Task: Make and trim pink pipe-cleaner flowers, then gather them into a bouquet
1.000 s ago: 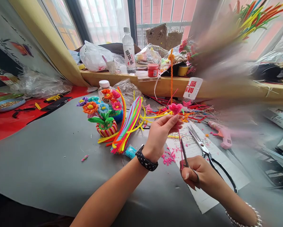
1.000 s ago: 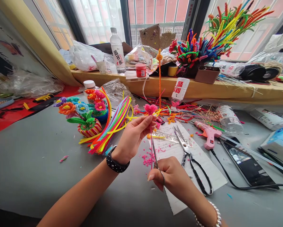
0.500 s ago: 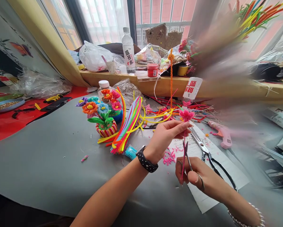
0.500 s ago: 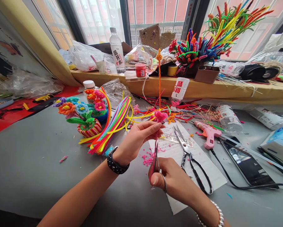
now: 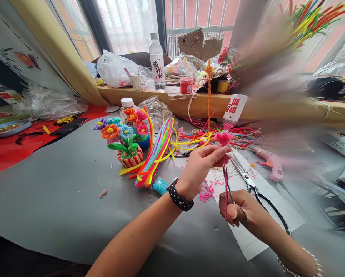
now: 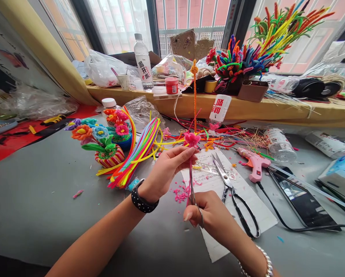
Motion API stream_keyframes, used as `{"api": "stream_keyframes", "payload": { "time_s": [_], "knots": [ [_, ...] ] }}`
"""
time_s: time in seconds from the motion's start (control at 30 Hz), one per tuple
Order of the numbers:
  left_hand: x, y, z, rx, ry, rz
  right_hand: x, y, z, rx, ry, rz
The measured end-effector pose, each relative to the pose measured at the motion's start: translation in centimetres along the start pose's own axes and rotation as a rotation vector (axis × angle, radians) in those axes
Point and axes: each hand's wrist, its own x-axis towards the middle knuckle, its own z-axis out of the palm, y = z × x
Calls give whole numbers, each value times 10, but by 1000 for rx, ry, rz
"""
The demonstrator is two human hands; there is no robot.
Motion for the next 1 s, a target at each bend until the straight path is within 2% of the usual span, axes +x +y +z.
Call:
{"api": "stream_keyframes", "payload": {
  "time_s": [0.1, 0.27, 0.37, 0.57, 1.0],
  "knots": [
    [0, 1, -1, -72, -17, -39, 0, 0, -1, 3, 0, -40],
    [1, 4, -5, -151, -105, -125, -2, -4, -2, 54, -78, -64],
    [3, 6, -8, -139, -93, -131, -3, -5, -3, 30, -123, -78],
    [3, 11, -12, -75, -140, -132, -4, -9, -10, -59, -28, -107],
    [2, 10, -9, 98, -213, -146, -5, -8, -11, -132, -12, -80]
  ]
}}
